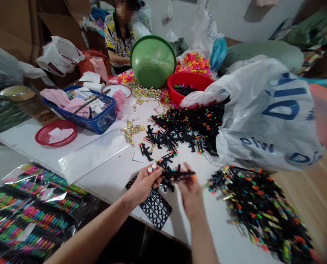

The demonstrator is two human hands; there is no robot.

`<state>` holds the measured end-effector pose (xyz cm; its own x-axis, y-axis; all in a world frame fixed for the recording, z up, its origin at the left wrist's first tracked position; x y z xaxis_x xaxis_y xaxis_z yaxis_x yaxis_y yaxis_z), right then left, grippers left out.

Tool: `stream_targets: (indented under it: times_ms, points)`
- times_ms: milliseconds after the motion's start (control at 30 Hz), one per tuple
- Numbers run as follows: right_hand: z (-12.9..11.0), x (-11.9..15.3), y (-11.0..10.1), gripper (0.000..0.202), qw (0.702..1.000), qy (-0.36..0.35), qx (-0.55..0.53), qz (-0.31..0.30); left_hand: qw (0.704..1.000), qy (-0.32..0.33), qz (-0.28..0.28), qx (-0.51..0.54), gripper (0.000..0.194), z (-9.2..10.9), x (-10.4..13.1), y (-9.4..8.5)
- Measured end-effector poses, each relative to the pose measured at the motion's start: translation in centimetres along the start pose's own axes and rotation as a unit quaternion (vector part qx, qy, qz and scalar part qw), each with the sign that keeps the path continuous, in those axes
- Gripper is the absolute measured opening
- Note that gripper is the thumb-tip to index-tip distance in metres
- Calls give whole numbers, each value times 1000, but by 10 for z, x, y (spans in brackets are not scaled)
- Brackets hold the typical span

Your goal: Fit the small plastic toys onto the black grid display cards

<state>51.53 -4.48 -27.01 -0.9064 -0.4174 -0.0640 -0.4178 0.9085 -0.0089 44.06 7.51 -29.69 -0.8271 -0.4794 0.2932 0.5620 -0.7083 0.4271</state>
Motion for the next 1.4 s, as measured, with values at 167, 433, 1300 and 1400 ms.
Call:
stream_targets:
  times_ms: [167,433,1300,1400]
  points:
    - [-4,16,-3,34,989,26,55,132,986,42,-13,-162,38,4,7,5]
    - [-14,26,4,25,993,36,105,37,965,60,-106,-233,35,14,20,14]
    - [3,-14,-106,37,963,-27,-10,268,759,265,-51,-592,37,72,-33,-12]
    - [13,-58,-109,47,970,-33,67,231,627,230,69,-741,41,129,-105,-60]
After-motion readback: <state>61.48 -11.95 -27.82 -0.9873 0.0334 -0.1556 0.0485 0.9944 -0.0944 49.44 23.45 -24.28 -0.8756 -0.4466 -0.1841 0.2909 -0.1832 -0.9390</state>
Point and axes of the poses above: each hand's wrist, its own x-axis away from the middle knuckle, its own y-axis out of the palm, z = x × y, the point moved 9 cm from there along -x, towards the middle knuckle, and after that the axes turned 5 degrees about z, right-handed, at the moved point
